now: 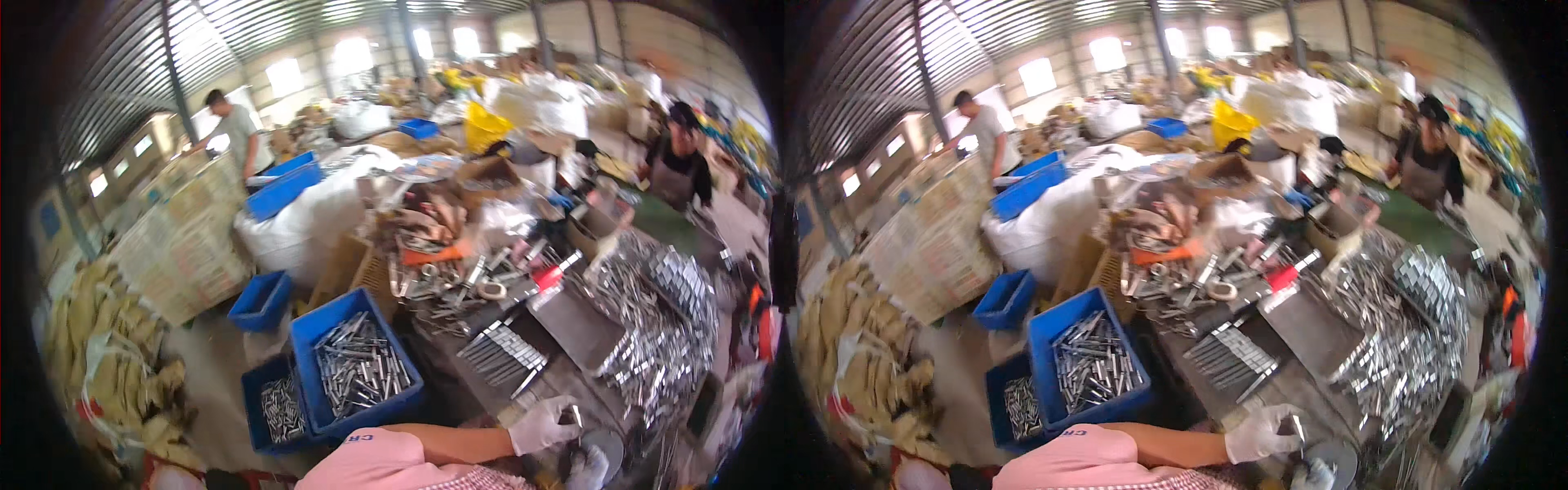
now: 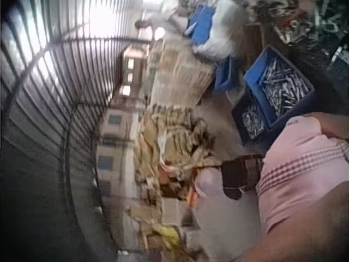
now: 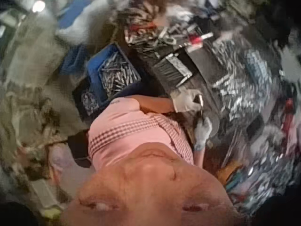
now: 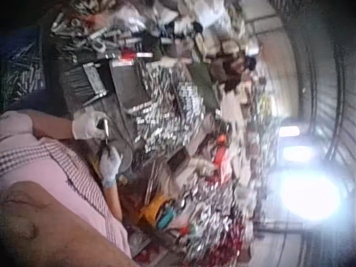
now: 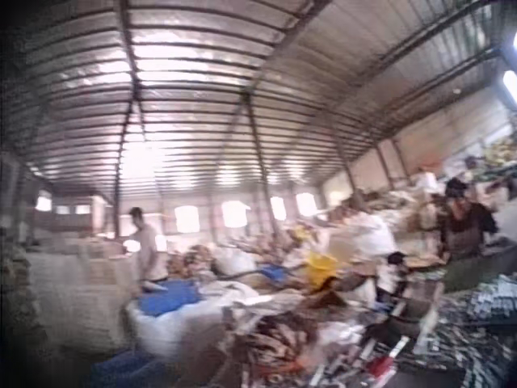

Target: Assembling small metal hardware components using a hand tool.

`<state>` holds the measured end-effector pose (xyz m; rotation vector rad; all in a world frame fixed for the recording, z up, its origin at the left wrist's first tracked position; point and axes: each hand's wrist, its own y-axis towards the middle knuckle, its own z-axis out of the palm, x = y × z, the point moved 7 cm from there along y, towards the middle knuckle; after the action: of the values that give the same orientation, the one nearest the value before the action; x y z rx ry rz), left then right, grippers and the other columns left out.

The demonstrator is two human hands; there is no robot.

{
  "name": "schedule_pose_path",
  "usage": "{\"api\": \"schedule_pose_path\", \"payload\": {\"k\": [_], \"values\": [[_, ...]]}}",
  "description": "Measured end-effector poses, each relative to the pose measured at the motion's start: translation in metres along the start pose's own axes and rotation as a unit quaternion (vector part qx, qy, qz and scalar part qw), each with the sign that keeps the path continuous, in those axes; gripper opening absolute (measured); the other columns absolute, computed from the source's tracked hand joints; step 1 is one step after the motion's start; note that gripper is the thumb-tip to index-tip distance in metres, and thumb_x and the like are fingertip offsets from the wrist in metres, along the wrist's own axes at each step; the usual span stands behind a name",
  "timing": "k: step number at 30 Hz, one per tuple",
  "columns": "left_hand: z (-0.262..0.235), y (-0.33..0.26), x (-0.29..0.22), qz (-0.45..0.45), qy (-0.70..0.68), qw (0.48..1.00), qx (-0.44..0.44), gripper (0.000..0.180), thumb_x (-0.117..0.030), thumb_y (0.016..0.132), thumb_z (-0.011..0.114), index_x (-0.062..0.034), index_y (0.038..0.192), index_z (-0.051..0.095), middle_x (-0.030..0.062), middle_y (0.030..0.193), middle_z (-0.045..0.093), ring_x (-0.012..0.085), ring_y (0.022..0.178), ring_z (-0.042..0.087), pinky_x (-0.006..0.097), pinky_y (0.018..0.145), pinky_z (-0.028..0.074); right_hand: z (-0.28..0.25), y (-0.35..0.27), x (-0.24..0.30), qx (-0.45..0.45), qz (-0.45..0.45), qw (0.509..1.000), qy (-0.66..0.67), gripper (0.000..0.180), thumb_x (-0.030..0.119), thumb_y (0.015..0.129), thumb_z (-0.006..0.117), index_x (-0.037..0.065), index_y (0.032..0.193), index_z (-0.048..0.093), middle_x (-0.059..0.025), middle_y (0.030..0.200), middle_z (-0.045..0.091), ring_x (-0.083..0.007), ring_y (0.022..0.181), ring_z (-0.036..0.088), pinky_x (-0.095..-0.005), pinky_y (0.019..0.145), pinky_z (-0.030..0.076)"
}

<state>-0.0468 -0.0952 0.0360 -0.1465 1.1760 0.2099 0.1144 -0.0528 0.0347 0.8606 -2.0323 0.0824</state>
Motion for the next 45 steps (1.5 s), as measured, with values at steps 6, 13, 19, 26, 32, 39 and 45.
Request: {"api": "schedule_pose_path", "payload": {"k": [6,13,19,26,32,39,45], "values": [[-0.011,0.002,-0.020,0.161,0.357,0.919,-0.042,0.038,-0.007,0.089,0.061,0.0052,0.124,0.051,0.0172,0.103,0.064,0.0273,0.097,0.063,0.035,0.087,0.049,0.030,-0.004,0.025,0.126,0.106,0.962,0.216,0.028,0.007,0.094,0.053,-0.004,0.117,0.064,-0.0102,0.090,0.068,-0.0163,0.076,0.059,-0.0304,0.070,0.049],[-0.059,0.063,-0.045,0.015,0.526,0.847,-0.079,0.032,-0.005,0.084,0.057,0.0031,0.115,0.061,0.0264,0.104,0.066,0.0416,0.102,0.063,0.045,0.087,0.051,0.034,-0.001,0.000,0.130,0.137,0.956,0.226,0.036,0.006,0.093,0.054,-0.003,0.127,0.060,-0.0107,0.107,0.068,-0.0154,0.080,0.059,-0.0279,0.071,0.050],[-0.089,0.103,-0.011,-0.060,0.723,0.682,-0.090,0.018,-0.008,0.083,0.057,-0.0035,0.090,0.073,0.0204,0.093,0.071,0.0364,0.089,0.069,0.045,0.076,0.055,0.026,0.004,0.010,0.140,0.109,0.980,0.094,0.037,0.004,0.091,0.054,-0.002,0.127,0.060,-0.0136,0.115,0.068,-0.0172,0.092,0.063,-0.0280,0.081,0.050],[-0.106,0.102,-0.002,-0.098,0.733,0.662,-0.122,0.016,-0.010,0.083,0.059,-0.0038,0.087,0.074,0.0187,0.091,0.072,0.0344,0.085,0.071,0.044,0.070,0.057,0.026,-0.001,0.009,0.113,0.041,0.987,0.101,0.034,0.002,0.089,0.056,-0.002,0.123,0.063,-0.0146,0.114,0.069,-0.0211,0.097,0.065,-0.0299,0.084,0.051],[-0.105,0.096,-0.022,-0.123,0.724,0.669,-0.111,0.019,-0.010,0.082,0.059,-0.0023,0.093,0.074,0.0210,0.093,0.071,0.0358,0.089,0.071,0.045,0.076,0.057,0.028,-0.008,0.001,0.112,0.081,0.984,0.115,0.031,0.000,0.087,0.059,-0.002,0.117,0.066,-0.0152,0.105,0.070,-0.0223,0.090,0.066,-0.0322,0.081,0.051],[-0.110,0.101,-0.046,-0.128,0.740,0.649,-0.124,0.027,-0.012,0.084,0.052,-0.0013,0.098,0.072,0.0237,0.107,0.068,0.0376,0.101,0.067,0.047,0.088,0.054,0.024,0.014,0.029,0.108,-0.009,0.994,-0.025,0.033,0.020,0.079,0.065,0.009,0.110,0.067,-0.0167,0.086,0.068,-0.0374,0.082,0.064,-0.0467,0.073,0.051],[-0.106,0.115,-0.030,-0.044,0.811,0.584,-0.008,0.033,-0.033,0.080,0.060,-0.0063,0.097,0.071,0.0190,0.098,0.068,0.0363,0.098,0.064,0.047,0.089,0.051,0.000,0.004,0.027,0.069,-0.029,0.997,-0.013,0.032,0.022,0.084,0.065,0.009,0.113,0.066,-0.0132,0.085,0.067,-0.0340,0.082,0.065,-0.0454,0.074,0.052]]}}
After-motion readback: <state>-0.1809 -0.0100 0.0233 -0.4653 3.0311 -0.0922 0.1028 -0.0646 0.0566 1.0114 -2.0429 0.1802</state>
